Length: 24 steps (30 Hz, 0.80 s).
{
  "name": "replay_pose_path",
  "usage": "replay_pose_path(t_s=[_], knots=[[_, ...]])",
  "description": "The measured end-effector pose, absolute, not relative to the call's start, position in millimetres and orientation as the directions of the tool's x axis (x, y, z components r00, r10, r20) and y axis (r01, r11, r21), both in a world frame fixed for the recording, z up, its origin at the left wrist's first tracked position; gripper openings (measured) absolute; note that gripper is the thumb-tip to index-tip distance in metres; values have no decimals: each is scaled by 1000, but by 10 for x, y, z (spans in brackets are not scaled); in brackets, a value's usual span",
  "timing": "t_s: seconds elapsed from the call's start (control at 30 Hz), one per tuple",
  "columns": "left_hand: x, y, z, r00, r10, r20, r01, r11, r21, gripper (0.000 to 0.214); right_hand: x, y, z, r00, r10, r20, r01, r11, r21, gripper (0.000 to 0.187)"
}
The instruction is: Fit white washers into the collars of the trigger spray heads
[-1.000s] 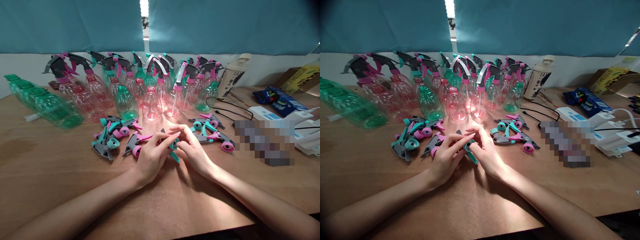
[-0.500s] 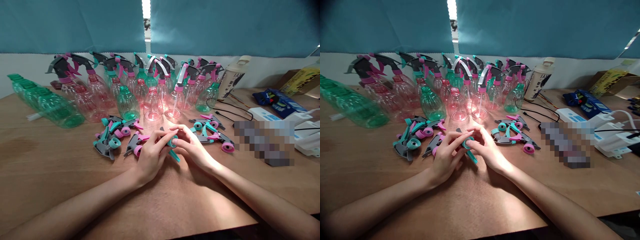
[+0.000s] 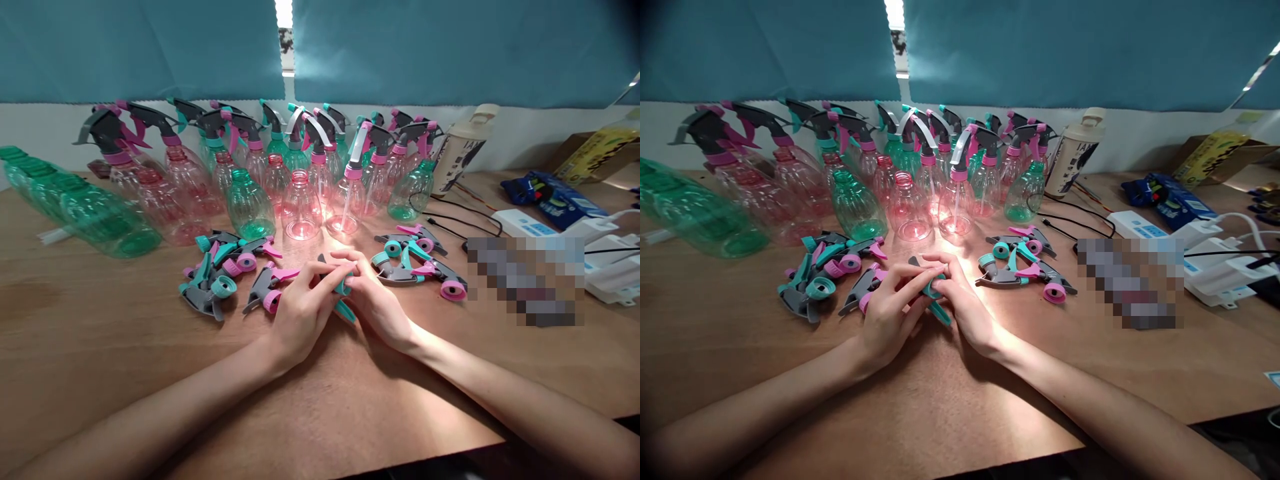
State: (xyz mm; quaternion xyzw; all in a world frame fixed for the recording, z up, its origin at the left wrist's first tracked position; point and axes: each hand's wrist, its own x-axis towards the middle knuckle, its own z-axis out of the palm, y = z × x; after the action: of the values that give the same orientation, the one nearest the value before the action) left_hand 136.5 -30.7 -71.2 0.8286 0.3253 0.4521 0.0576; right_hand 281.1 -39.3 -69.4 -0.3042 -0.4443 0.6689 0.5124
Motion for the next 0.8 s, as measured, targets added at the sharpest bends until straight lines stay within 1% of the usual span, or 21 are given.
replay_pose_path(t_s=[0.13, 0.3, 0.5, 0.67, 0.8], knots=[[1356, -296, -714, 382, 594, 708, 509, -775, 376, 31, 2811, -378, -707, -293, 952, 92, -427, -45, -903, 37], [1355, -283, -727, 413, 570, 710, 500, -794, 346, 32, 2846, -374, -685, -265, 963, 39, -396, -72, -916, 33], [1368, -297, -715, 430, 553, 714, 488, -807, 331, 30, 2891, -392, -619, -267, 963, -25, -438, -145, -887, 31], [1363, -293, -699, 425, 549, 720, 507, -803, 313, 28, 2883, -392, -613, -282, 959, -5, -435, -132, -891, 33], [1367, -288, -697, 418, 543, 728, 519, -801, 299, 29, 2853, -368, -634, -276, 961, 1, -451, -128, -883, 31]])
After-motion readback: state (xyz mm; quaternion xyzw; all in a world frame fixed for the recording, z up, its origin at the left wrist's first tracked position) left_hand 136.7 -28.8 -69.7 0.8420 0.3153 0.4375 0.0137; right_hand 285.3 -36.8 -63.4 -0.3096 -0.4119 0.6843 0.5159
